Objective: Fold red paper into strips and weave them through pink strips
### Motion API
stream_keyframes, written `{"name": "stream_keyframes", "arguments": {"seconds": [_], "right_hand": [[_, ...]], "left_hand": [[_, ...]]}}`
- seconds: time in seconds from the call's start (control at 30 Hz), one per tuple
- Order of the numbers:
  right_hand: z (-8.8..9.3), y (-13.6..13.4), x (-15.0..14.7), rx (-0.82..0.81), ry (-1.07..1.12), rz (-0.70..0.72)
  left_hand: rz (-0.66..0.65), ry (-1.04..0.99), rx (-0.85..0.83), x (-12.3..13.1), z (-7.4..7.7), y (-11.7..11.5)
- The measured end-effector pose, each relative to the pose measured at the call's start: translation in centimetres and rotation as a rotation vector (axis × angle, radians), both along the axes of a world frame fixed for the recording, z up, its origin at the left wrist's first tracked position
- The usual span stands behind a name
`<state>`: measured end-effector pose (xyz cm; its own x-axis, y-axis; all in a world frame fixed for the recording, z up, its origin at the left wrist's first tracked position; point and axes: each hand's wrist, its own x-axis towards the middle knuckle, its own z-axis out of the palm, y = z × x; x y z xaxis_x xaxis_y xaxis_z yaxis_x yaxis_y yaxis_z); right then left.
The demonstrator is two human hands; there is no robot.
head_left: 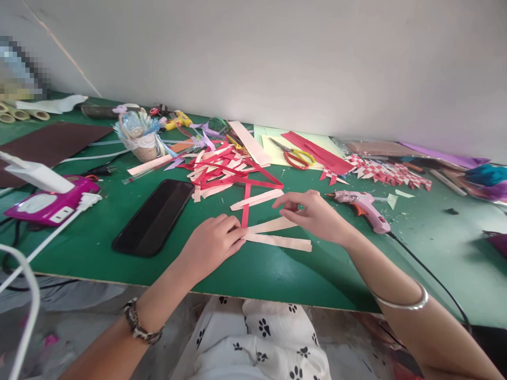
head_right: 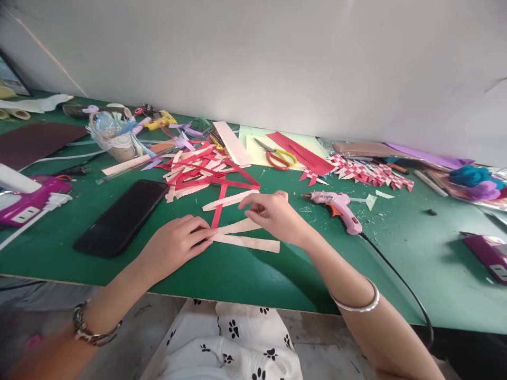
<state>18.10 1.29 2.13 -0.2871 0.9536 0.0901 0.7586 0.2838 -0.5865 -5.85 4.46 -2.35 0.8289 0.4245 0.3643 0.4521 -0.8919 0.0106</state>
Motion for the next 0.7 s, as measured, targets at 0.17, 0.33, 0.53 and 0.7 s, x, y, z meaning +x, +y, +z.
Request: {"name": "stream_keyframes", "arguments": {"seconds": [0.17, 0.33, 0.53, 0.7], "right_hand": [[-0.1, -0.3, 0.7, -0.096, -0.178, 0.058], [-1.3, -0.5, 0.8, 0.013, -0.361, 0.045], [-2.7, -0.7, -0.6, 0.077, -0.307, 0.154], [-3.0, -0.9, -1.1, 0.075, -0.323, 0.176]], "left_hand": [[-0.001, -0.010, -0.016, 0.0, -0.1, 0.0], [0.009, -0.026, -0.076, -0.1, -0.1, 0.1], [0.032, -0.013, -0.136, -0.1, -0.1, 0.1], [0.068, 0.037, 0.048, 0.1, 0.2, -0.6]]}}
